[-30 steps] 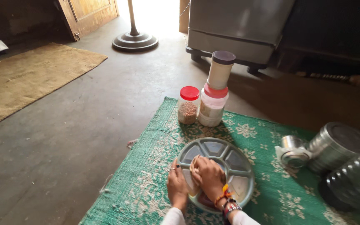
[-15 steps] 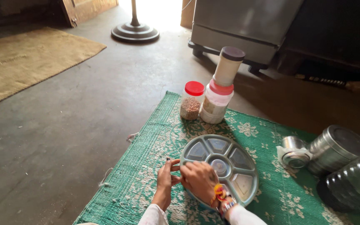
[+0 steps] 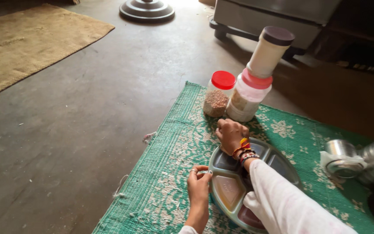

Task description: The person wipes the compartments of a round divided tray using a cloth. They rotate the tray and wipe each section repeatedly with both hands.

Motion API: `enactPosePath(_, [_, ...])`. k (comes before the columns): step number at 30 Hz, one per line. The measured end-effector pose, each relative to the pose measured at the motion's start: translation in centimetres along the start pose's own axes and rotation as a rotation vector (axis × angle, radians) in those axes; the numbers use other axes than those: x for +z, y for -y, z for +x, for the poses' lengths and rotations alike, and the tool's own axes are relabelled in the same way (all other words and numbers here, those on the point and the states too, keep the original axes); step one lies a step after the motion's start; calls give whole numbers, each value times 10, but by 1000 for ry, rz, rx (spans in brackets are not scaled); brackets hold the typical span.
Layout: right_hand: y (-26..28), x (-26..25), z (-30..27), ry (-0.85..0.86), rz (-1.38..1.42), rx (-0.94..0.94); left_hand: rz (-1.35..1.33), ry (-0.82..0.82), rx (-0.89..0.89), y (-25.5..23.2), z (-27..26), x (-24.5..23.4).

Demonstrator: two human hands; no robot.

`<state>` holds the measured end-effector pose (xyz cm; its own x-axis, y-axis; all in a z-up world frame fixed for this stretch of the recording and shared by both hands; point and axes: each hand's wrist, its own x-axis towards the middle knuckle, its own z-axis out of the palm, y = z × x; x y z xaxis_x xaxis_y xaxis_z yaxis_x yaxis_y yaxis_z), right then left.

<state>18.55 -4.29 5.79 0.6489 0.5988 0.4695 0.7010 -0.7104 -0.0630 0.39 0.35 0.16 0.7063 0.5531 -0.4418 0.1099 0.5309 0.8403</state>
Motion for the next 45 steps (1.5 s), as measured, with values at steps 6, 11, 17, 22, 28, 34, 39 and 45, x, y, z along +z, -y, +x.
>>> enactPosePath(6, [5, -4, -20, -12, -15, 46, 35, -32, 132, 14, 16, 8])
enactPosePath(11, [6, -33, -71, -134, 97, 19, 4, 59, 154, 22, 25, 0])
enactPosePath(17, [17, -65, -144, -94, 79, 30, 120, 103, 182, 21, 14, -9])
enactPosePath(22, [26, -112, -206, -19, 162, -46, 190, 109, 207, 16, 1, -12])
enactPosePath(28, [30, -135, -223, 23, 215, -90, 101, 122, 167, 18, -8, -12])
enactPosePath(34, [38, -94, -177, -112, 77, -61, 52, 69, 134, 21, -15, -4])
enactPosePath(39, [32, -52, -119, -96, 48, -88, 52, -4, 155, 23, -5, 1])
enactPosePath(45, [28, -10, -57, -143, -88, -75, 188, -86, 228, 16, 2, 6])
